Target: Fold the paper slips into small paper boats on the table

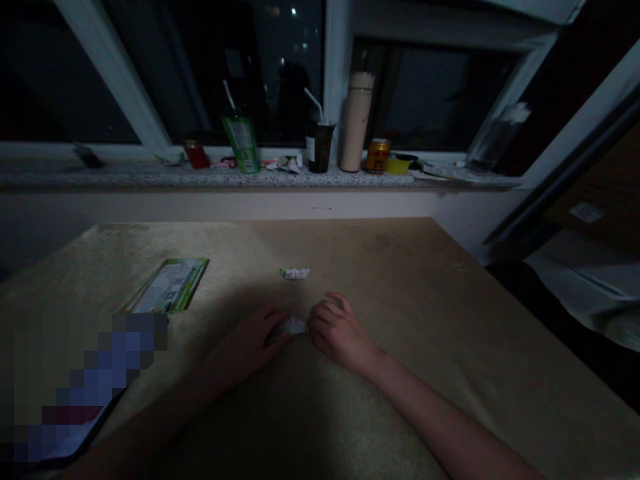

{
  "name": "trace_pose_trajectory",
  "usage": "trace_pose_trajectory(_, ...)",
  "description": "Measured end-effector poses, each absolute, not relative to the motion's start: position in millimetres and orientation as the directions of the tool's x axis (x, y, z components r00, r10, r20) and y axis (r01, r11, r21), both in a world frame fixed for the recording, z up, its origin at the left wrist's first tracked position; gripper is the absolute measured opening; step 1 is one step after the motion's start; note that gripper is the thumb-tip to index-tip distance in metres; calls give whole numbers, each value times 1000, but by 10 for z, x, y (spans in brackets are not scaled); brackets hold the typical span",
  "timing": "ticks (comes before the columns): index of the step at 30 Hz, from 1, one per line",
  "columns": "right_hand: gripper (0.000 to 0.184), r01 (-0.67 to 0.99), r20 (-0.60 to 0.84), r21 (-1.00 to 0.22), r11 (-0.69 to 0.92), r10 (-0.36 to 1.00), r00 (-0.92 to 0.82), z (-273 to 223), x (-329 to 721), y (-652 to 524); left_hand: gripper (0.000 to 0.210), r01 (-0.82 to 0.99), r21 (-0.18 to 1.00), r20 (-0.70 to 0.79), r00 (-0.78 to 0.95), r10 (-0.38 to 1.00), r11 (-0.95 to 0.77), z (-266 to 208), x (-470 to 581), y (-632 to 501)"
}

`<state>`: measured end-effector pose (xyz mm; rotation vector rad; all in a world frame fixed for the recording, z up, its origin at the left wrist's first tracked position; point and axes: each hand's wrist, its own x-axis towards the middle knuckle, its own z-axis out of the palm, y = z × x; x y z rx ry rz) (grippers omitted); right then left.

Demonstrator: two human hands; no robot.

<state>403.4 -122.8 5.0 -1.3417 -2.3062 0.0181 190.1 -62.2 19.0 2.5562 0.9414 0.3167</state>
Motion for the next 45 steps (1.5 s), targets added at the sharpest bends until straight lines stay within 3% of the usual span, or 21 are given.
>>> trace_pose_trajectory(6,18,754,364,-546,366,914,-180,46,3978,-1189,32,577,465,65,734,676,-671,226,1928,-634)
trace_pose_trajectory(10,24,690,348,-666,284,936,-49,-18,3879,-1173,32,571,501,65,724,687,-650,239,1970,-662)
trace_pose_trajectory(16,21,520,331,-800,299,943,-33,-22,3782,-1199,35,550,569,78,704,706,-611,244,2018,-733)
trace_pose_trajectory(21,19,547,327,-783,296,944,-43,-4,3787,-1206,41,503,685,80,667,741,-527,221,2021,-737)
trace_pose_trajectory(26,39,496,343,-810,312,939,-31,-40,3789,-1211,42,461,771,88,606,791,-440,179,2004,-659)
trace_pose_trajectory(33,17,533,367,-773,344,928,-67,-44,3804,-1206,39,402,855,24,601,799,-328,144,1954,-577)
trace_pose_trajectory(38,20,565,338,-764,312,939,-63,-62,3801,-1223,33,346,908,-34,623,782,-236,146,1955,-576)
trace_pose_trajectory(45,26,268,243,-926,266,963,-118,-16,3827,-1242,34,217,969,-46,631,774,-120,159,1914,-564)
